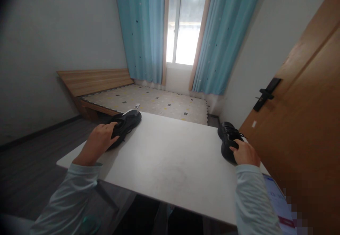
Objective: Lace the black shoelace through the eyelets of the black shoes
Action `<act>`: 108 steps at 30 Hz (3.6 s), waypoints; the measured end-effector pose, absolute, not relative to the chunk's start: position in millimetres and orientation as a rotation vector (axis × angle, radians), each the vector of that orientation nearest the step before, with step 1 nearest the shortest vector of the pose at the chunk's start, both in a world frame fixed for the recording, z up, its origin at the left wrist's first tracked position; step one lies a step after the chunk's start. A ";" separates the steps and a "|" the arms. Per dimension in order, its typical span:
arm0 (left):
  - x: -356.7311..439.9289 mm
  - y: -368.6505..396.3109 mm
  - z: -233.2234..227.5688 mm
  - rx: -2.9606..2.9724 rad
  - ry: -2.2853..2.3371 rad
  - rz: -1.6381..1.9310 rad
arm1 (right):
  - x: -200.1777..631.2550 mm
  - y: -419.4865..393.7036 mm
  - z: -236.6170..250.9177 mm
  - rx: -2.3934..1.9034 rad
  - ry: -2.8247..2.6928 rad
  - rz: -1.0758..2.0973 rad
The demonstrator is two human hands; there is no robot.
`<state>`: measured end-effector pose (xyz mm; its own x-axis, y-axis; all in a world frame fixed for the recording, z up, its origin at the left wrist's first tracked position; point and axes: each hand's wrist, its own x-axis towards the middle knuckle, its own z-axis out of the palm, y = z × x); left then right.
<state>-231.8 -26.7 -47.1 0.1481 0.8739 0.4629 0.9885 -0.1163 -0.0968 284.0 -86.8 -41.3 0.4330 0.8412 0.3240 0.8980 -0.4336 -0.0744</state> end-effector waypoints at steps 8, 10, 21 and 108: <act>-239.5 -27.9 -38.5 -2.134 -1.794 -0.304 | 287.0 -86.2 -42.5 -2.511 -1.530 -0.358; -237.6 -29.9 -37.7 -2.115 -1.803 -0.330 | 289.2 -84.6 -44.5 -2.483 -1.588 -0.390; -213.6 -34.9 -39.0 -2.036 -1.825 -0.610 | 290.0 -79.9 -50.2 -2.377 -1.679 -0.539; -163.7 -20.2 -77.2 -2.204 -2.406 -0.114 | 139.4 -34.0 -58.0 -1.329 -2.000 0.121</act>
<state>-163.7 -20.2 -77.2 -0.0842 0.9955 -0.0436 0.9869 0.0893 0.1345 139.4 -34.0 -58.0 -0.2082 0.8339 0.5111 0.7665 0.4637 -0.4444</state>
